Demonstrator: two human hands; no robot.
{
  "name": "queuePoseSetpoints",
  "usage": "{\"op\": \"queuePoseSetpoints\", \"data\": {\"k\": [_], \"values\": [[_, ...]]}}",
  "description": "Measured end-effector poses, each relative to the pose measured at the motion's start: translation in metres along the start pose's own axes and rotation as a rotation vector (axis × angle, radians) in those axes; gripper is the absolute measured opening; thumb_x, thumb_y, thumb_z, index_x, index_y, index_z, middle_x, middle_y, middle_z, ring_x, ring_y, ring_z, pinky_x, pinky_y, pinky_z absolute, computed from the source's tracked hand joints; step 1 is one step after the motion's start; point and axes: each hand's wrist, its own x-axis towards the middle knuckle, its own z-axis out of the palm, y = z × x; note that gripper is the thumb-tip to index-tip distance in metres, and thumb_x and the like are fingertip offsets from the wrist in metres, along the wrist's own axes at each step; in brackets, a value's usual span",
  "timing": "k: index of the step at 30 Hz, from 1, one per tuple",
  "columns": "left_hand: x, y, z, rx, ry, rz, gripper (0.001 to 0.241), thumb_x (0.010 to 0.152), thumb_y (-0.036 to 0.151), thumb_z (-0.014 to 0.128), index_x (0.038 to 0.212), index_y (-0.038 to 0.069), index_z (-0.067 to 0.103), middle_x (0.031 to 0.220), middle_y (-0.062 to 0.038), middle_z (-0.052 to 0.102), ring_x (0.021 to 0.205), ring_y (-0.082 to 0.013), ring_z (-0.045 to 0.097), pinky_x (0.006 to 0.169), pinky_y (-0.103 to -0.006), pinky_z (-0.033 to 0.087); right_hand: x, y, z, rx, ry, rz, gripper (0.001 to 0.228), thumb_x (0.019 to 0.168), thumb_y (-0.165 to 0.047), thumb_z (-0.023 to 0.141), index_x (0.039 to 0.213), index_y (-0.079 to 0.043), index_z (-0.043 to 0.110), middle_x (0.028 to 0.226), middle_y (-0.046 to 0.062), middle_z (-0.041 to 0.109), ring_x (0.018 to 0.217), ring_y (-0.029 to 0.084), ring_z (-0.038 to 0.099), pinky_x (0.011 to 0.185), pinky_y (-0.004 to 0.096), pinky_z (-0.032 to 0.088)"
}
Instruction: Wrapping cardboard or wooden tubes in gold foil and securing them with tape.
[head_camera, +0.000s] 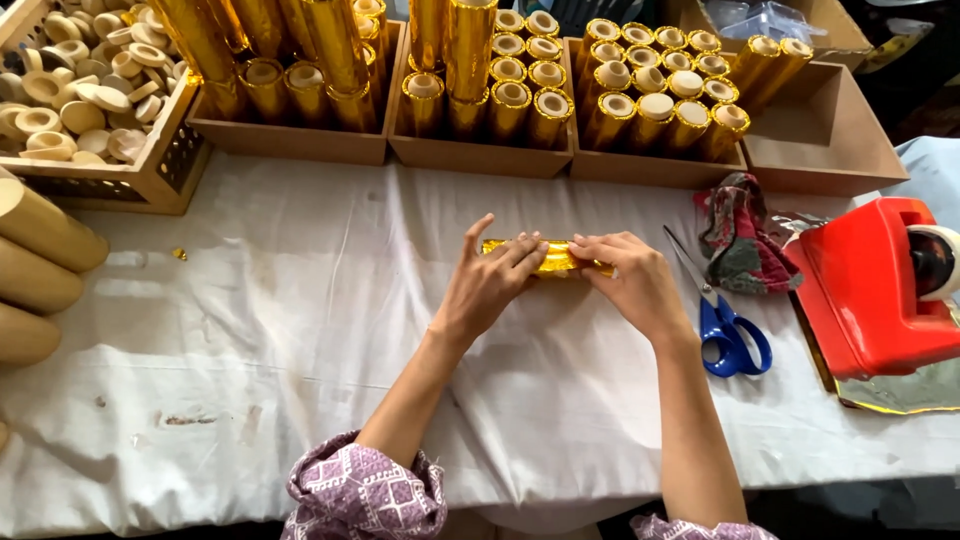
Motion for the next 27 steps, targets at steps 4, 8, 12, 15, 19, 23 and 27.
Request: {"op": "queuePoseSetpoints", "data": {"k": [4,8,12,15,19,23,27], "values": [[-0.001,0.001,-0.002,0.183,0.022,0.064,0.043,0.091,0.017,0.073,0.134,0.017,0.068,0.134,0.003,0.071,0.121,-0.0061,0.068,0.127,-0.0463,0.021,-0.001,0.002,0.000,0.016,-0.004,-0.007,0.034,0.082,-0.010,0.077,0.116,-0.013,0.078,0.121,0.005,0.075,0.112,0.024,0.069,0.096,0.037,0.054],[0.002,0.003,-0.004,-0.005,-0.049,-0.001,0.048,0.085,0.028,0.076,0.131,0.015,0.069,0.128,0.000,0.072,0.116,-0.0104,0.068,0.125,-0.0524,0.020,-0.001,-0.002,-0.005,0.057,-0.017,0.009,0.032,0.084,-0.013,0.077,0.116,-0.012,0.077,0.122,0.005,0.075,0.112,0.023,0.070,0.097,0.036,0.054],[0.002,0.000,-0.003,-0.021,-0.056,-0.016,0.050,0.084,0.031,0.076,0.132,0.016,0.069,0.127,0.001,0.072,0.112,-0.0101,0.069,0.124,-0.0520,0.020,0.000,-0.001,-0.002,0.074,-0.013,0.004,0.031,0.085,-0.013,0.076,0.116,-0.011,0.077,0.122,0.005,0.075,0.112,0.023,0.070,0.096,0.036,0.054],[0.000,-0.001,-0.001,-0.061,-0.006,-0.012,0.046,0.088,0.034,0.075,0.130,0.016,0.069,0.129,0.001,0.072,0.111,-0.0114,0.070,0.120,-0.0491,0.023,-0.003,0.001,0.001,0.064,0.007,0.000,0.029,0.087,-0.014,0.075,0.115,-0.009,0.077,0.122,0.006,0.074,0.111,0.024,0.071,0.096,0.036,0.054],[0.000,-0.002,0.001,-0.093,-0.003,-0.046,0.045,0.092,0.034,0.072,0.133,0.016,0.068,0.126,0.002,0.072,0.104,-0.0115,0.070,0.115,-0.0468,0.027,-0.002,-0.002,0.003,0.004,0.040,-0.020,0.022,0.089,-0.015,0.075,0.110,-0.008,0.078,0.121,0.005,0.075,0.106,0.025,0.071,0.093,0.036,0.055],[0.002,-0.003,-0.003,-0.111,0.005,-0.068,0.043,0.093,0.034,0.070,0.132,0.015,0.068,0.124,0.002,0.073,0.104,-0.0109,0.071,0.112,-0.0461,0.029,0.000,-0.009,0.001,-0.085,0.097,-0.095,0.023,0.083,-0.017,0.079,0.106,-0.010,0.078,0.119,0.003,0.076,0.105,0.025,0.071,0.094,0.037,0.054],[0.002,-0.005,-0.001,-0.120,-0.007,-0.086,0.041,0.095,0.034,0.068,0.132,0.017,0.069,0.122,0.004,0.074,0.101,-0.0099,0.070,0.111,-0.0456,0.030,0.004,-0.025,-0.005,-0.116,0.089,-0.143,0.040,0.074,-0.017,0.084,0.112,-0.011,0.075,0.121,0.003,0.073,0.109,0.026,0.069,0.096,0.039,0.053]]}}
